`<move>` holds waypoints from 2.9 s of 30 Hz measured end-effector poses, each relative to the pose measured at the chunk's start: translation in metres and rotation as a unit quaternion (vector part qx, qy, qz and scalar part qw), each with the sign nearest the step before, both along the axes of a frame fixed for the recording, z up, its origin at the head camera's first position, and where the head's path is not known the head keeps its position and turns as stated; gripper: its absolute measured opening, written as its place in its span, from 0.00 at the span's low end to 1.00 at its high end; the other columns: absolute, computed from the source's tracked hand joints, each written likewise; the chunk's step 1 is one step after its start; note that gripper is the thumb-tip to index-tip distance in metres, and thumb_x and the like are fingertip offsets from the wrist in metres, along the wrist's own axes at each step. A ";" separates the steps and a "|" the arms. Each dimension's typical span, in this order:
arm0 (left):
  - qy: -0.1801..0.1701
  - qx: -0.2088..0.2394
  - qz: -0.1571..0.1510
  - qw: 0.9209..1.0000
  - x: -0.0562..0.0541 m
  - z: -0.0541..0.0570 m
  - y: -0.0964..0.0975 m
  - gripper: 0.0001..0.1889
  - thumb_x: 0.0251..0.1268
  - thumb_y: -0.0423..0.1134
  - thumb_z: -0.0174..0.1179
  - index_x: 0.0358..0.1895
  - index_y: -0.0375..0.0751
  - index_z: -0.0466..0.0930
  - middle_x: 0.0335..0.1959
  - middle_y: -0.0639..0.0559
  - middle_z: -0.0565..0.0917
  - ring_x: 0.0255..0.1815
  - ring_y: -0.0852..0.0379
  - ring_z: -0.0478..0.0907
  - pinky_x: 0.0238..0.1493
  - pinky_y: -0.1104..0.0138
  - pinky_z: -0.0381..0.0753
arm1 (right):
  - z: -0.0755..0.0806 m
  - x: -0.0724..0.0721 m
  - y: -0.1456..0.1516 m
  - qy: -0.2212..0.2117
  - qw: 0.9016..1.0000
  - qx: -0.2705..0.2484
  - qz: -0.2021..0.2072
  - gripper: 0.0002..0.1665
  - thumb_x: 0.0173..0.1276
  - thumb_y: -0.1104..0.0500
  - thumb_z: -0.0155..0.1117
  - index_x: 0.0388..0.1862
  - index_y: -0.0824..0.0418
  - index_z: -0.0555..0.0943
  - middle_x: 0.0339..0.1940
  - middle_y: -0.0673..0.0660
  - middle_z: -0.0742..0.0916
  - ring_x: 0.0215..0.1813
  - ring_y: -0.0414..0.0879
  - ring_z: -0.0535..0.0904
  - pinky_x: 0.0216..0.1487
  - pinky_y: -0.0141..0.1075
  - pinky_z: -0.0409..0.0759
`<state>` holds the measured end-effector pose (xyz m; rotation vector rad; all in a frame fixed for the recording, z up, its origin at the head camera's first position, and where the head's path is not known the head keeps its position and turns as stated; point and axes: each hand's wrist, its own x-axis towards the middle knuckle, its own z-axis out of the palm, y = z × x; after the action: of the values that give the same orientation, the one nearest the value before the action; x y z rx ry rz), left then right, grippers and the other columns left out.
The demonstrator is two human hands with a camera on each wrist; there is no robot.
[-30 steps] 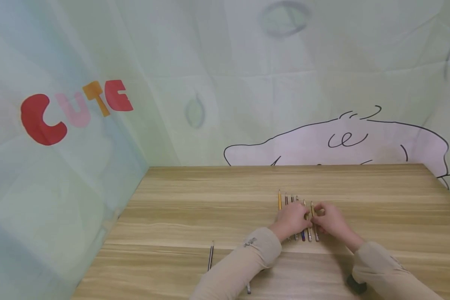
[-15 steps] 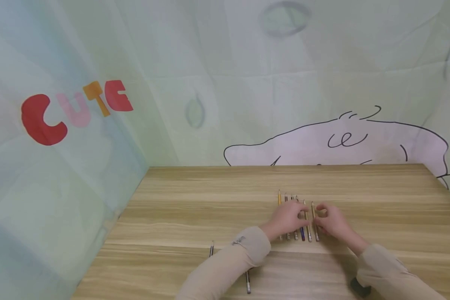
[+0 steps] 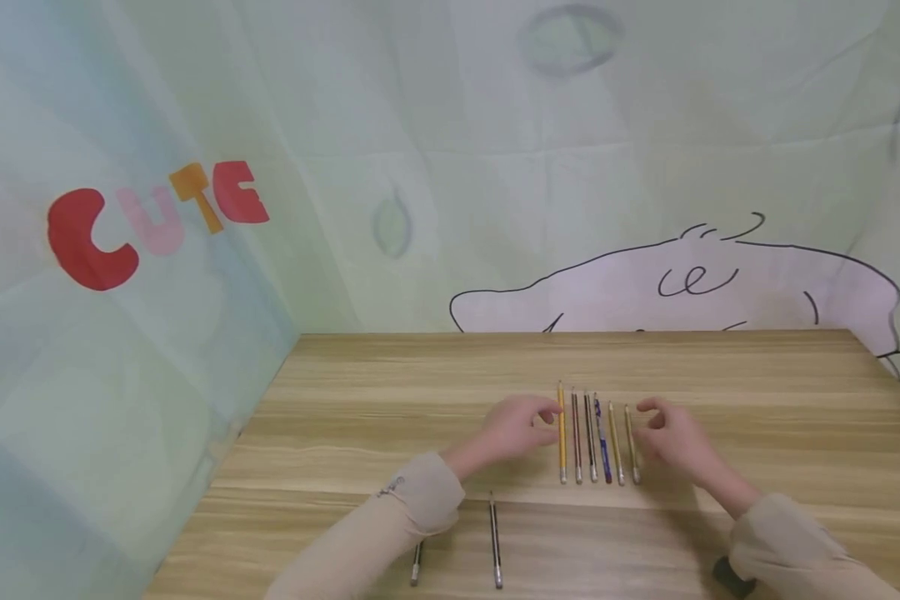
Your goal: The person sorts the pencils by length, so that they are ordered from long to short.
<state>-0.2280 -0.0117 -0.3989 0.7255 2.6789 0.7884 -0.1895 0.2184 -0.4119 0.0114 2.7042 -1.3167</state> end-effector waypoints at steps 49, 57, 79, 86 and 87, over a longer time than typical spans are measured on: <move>-0.044 0.098 0.183 0.977 0.059 -0.005 -0.146 0.20 0.50 0.35 0.61 0.48 0.34 0.73 0.32 0.47 0.79 0.26 0.59 0.74 0.23 0.69 0.74 | -0.006 0.046 -0.116 0.008 0.979 -0.115 0.166 0.28 0.51 0.57 0.66 0.48 0.70 0.70 0.25 0.53 0.80 0.20 0.42 0.74 0.18 0.31 0.74; -0.044 0.060 0.195 0.978 0.071 -0.007 -0.147 0.18 0.47 0.37 0.63 0.44 0.35 0.74 0.26 0.52 0.77 0.24 0.60 0.71 0.23 0.70 0.70 | -0.011 0.052 -0.129 -0.001 0.976 -0.120 0.180 0.27 0.51 0.58 0.66 0.46 0.71 0.70 0.23 0.53 0.79 0.19 0.40 0.72 0.18 0.29 0.73; -0.088 0.039 0.174 0.980 0.097 -0.018 -0.154 0.22 0.42 0.43 0.66 0.40 0.38 0.73 0.20 0.55 0.74 0.19 0.60 0.68 0.20 0.70 0.67 | -0.036 0.056 -0.153 -0.017 0.978 -0.093 0.189 0.22 0.48 0.59 0.67 0.41 0.68 0.72 0.14 0.49 0.76 0.12 0.37 0.68 0.11 0.25 0.66; -0.079 0.027 0.163 0.983 0.098 -0.020 -0.152 0.21 0.41 0.41 0.67 0.39 0.37 0.73 0.17 0.56 0.73 0.17 0.61 0.67 0.17 0.72 0.64 | -0.037 0.056 -0.160 -0.003 0.980 -0.062 0.188 0.24 0.46 0.58 0.68 0.41 0.68 0.73 0.12 0.47 0.75 0.12 0.37 0.68 0.11 0.26 0.67; -0.076 0.024 0.161 0.984 0.098 -0.020 -0.152 0.20 0.41 0.41 0.67 0.39 0.37 0.73 0.17 0.56 0.73 0.17 0.61 0.66 0.17 0.72 0.64 | -0.037 0.056 -0.161 -0.002 0.981 -0.057 0.188 0.24 0.46 0.58 0.68 0.41 0.68 0.73 0.13 0.47 0.75 0.12 0.37 0.68 0.11 0.27 0.67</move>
<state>-0.1296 -0.1635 -0.4189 0.2279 2.6771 0.9464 -0.1335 0.0578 -0.4489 -0.4828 2.4586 -1.3415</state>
